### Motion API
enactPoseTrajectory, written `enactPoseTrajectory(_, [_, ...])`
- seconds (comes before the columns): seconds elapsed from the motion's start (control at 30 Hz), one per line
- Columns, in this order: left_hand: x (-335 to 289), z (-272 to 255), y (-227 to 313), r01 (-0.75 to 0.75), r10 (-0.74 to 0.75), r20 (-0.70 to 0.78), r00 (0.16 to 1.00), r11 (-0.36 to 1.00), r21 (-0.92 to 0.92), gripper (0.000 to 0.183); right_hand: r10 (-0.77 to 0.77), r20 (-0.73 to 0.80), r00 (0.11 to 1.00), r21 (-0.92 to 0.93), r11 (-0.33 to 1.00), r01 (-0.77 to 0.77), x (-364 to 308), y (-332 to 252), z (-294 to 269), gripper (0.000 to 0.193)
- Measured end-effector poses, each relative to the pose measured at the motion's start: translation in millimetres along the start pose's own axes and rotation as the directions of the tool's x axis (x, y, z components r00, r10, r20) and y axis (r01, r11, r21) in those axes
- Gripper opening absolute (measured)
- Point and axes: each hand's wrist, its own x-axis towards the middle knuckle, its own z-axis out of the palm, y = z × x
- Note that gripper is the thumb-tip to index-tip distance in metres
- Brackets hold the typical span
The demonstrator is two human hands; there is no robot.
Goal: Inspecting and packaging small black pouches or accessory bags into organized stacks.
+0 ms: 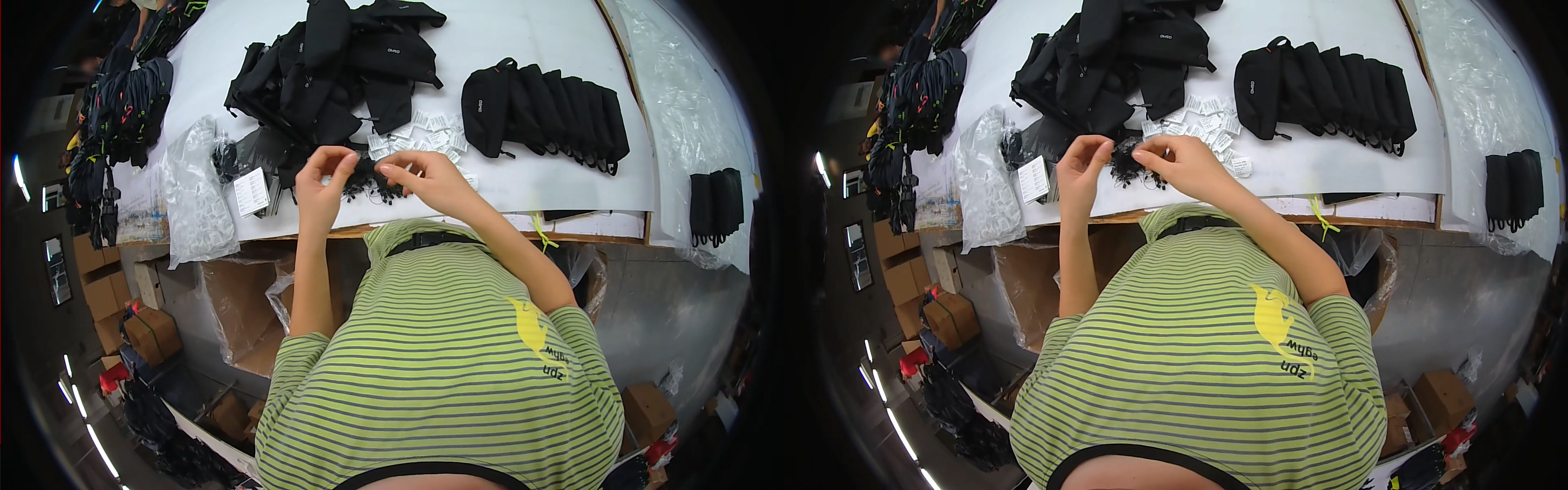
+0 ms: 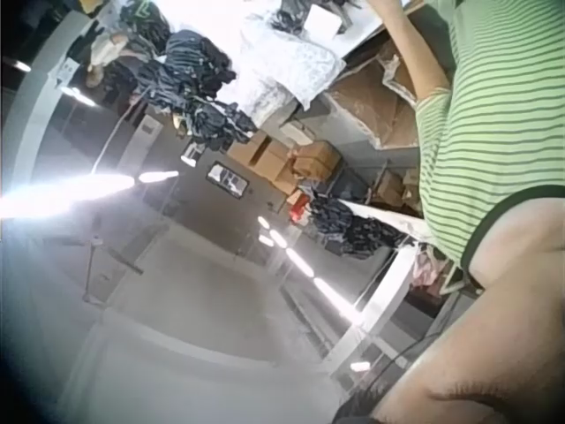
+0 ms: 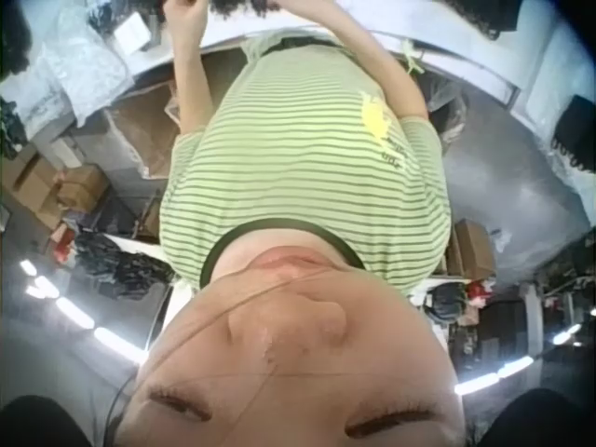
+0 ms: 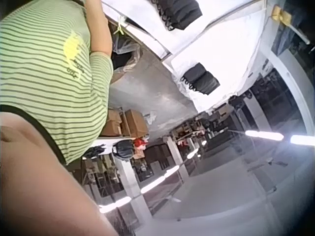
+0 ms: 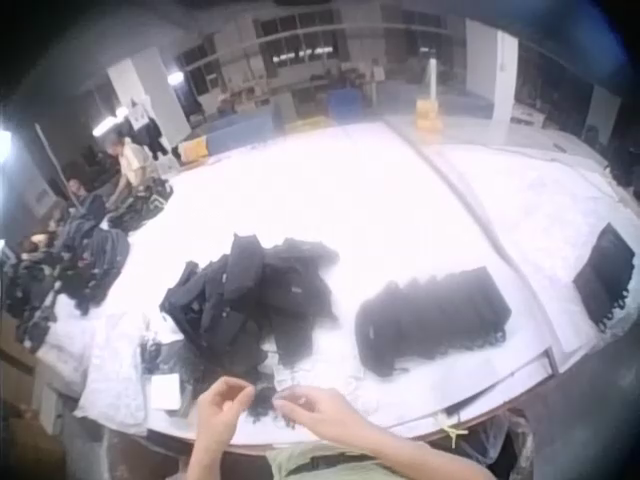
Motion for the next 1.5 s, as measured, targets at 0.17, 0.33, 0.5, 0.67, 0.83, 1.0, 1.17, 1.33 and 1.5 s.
enactPoseTrajectory(0.17, [-4.1, 11.8, 15.2, 0.013, -0.006, 0.144, 0.990, 0.999, -0.046, 0.011, 0.005, -0.089, 0.996, -0.072, 0.997, -0.011, 4.3, -0.1, 7.5, 0.034])
enactPoseTrajectory(0.33, [-3.9, 10.7, 11.6, 0.102, -0.101, 0.274, 0.956, 0.995, 0.012, 0.012, -0.237, -0.293, 0.926, -0.122, 0.970, 0.210, 0.0, -3.2, 10.3, 0.029])
enactPoseTrajectory(0.5, [-0.6, 7.8, 9.5, 0.142, -0.115, 0.294, 0.949, 0.987, -0.072, 0.014, -0.049, 0.032, 0.998, 0.005, 0.999, 0.049, -1.6, 15.1, -3.8, 0.023])
enactPoseTrajectory(0.67, [2.9, -13.9, 3.4, 0.151, -0.101, 0.249, 0.963, 0.970, -0.191, 0.018, -0.038, -0.075, 0.997, -0.009, 0.999, 0.037, -5.3, 28.0, -24.0, 0.023])
enactPoseTrajectory(0.83, [-2.4, -14.3, 10.4, 0.150, -0.112, 0.199, 0.974, 0.970, -0.192, 0.017, -0.016, -0.104, 0.994, -0.246, 0.969, -0.010, -12.2, 31.5, -33.2, 0.022])
enactPoseTrajectory(1.0, [-4.5, 6.2, 18.4, 0.080, -0.058, 0.364, 0.930, 0.996, -0.046, 0.016, -0.163, -0.044, 0.986, -0.056, 0.985, 0.160, -12.6, 11.0, -9.6, 0.032])
enactPoseTrajectory(1.17, [1.7, 15.1, 27.7, -0.024, -0.014, 0.343, 0.939, 0.994, 0.106, 0.015, -0.030, 0.147, 0.989, 0.196, 0.981, 0.000, 2.2, 14.0, 2.6, 0.029])
enactPoseTrajectory(1.33, [3.2, 13.3, -5.6, -0.030, 0.021, 0.283, 0.959, 0.999, 0.028, 0.017, 0.008, 0.137, 0.990, 0.006, 1.000, -0.009, 1.5, 9.5, -6.3, 0.015])
enactPoseTrajectory(1.5, [37.4, -43.4, -63.7, -0.078, 0.212, -0.245, 0.946, 0.883, 0.463, 0.042, -0.048, -0.041, 0.998, -0.062, 0.997, 0.045, -14.8, -19.3, -17.4, 0.012])
